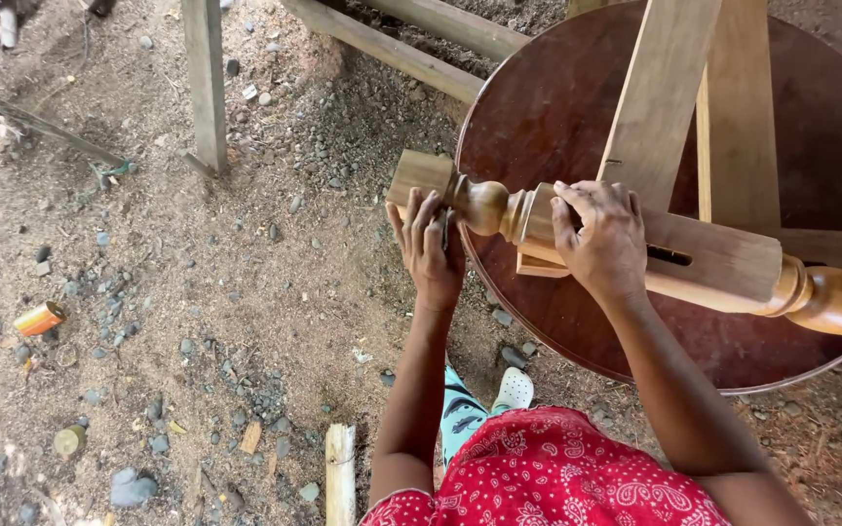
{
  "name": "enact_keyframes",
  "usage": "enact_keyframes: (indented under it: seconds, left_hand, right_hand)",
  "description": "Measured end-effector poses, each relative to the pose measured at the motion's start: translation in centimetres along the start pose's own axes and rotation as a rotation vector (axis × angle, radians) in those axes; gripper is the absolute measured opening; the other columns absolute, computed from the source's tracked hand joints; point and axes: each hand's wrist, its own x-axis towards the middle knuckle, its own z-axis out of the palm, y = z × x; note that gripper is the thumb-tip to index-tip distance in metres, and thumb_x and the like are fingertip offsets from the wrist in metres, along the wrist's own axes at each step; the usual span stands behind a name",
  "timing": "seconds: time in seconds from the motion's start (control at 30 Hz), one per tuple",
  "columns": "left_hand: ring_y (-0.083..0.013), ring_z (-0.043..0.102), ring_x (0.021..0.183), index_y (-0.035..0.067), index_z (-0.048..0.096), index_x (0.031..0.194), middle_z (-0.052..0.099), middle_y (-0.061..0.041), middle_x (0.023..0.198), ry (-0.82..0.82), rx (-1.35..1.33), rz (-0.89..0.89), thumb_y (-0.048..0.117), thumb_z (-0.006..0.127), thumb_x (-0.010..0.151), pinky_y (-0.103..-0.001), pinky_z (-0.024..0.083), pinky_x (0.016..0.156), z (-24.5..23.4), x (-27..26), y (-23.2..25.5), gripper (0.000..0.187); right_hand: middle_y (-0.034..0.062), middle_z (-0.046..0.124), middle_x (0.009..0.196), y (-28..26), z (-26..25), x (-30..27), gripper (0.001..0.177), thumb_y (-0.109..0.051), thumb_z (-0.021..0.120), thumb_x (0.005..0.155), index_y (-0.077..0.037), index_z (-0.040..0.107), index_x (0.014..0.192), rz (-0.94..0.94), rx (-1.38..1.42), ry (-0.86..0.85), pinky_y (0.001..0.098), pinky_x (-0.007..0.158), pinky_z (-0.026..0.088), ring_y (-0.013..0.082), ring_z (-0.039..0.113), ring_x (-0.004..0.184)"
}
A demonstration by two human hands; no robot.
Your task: The person sands the turned wooden legs of a chair frame using a sanding block. The chair is positioned upside down on a large metal drum, and the person systematically smooths the curved surfaces of the legs.
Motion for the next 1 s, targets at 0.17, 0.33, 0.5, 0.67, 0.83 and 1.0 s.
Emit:
enact_keyframes:
  seconds: [0.17,0.33,0.5,0.67,0.83,1.0]
  left_hand:
    - [-0.0325,0.062,0.129,0.003,0.065,0.107,0.070,-0.014,0.124,-0.358,0.167,-0.162,0.013,0.060,0.105,-0.064,0.020,0.130,-0.3,7.3,3.0,0.011]
    - [-0.0308,0.066,0.107,0.008,0.070,0.090,0.072,-0.013,0.109,-0.808,0.450,-0.319,0.006,0.058,0.094,-0.066,0.023,0.123,2.9,15.0,4.1,0.014]
    - [-0.0329,0.064,0.106,0.009,0.071,0.099,0.073,-0.013,0.108,-1.232,0.571,-0.388,0.011,0.050,0.101,-0.072,0.036,0.109,8.0,17.4,3.9,0.021]
    - [-0.0331,0.072,0.089,0.010,0.072,0.109,0.070,-0.016,0.111,-1.317,0.617,-0.387,0.016,0.063,0.095,-0.064,0.052,0.090,12.5,15.8,-1.4,0.018]
    - [-0.0214,0.075,0.077,0.010,0.074,0.098,0.074,-0.012,0.091,-1.328,0.317,-0.320,0.022,0.069,0.094,-0.035,0.064,0.062,6.7,17.4,-4.2,0.014]
    - [-0.0257,0.075,0.058,0.000,0.068,0.095,0.073,-0.022,0.086,-0.306,-0.806,-0.930,0.024,0.069,0.091,-0.036,0.062,0.046,-3.8,17.5,-3.1,0.025]
  right_hand:
    - [0.0073,0.072,0.111,-0.5,-0.4,0.2,0.026,-0.026,0.064,0.106,-0.009,0.077,0.120,-0.008,0.015,0.039,0.0398,0.104,0.046,0.0234,0.063,0.104]
    - [0.0080,0.072,0.111,-0.4,-0.4,0.3,0.027,-0.028,0.062,0.107,-0.010,0.077,0.120,-0.009,0.032,0.054,0.0405,0.104,0.046,0.0246,0.063,0.106]
    - [0.0103,0.073,0.112,1.3,1.6,0.1,0.032,-0.032,0.058,0.109,-0.009,0.077,0.120,0.035,0.044,-0.009,0.0406,0.105,0.046,0.0252,0.064,0.105]
    - [0.0109,0.073,0.115,1.1,1.0,0.2,0.036,-0.037,0.055,0.110,-0.011,0.075,0.123,0.071,0.039,-0.074,0.0393,0.106,0.045,0.0248,0.064,0.106]
    - [0.0121,0.072,0.118,-0.3,0.5,1.1,0.042,-0.042,0.059,0.103,-0.010,0.072,0.128,-0.007,0.034,-0.031,0.0445,0.106,0.042,0.0274,0.063,0.109]
    - [0.0197,0.069,0.119,-5.9,4.4,5.2,0.072,-0.053,0.072,0.091,0.004,0.062,0.132,-0.190,0.135,-0.213,0.0495,0.097,0.047,0.0321,0.063,0.106]
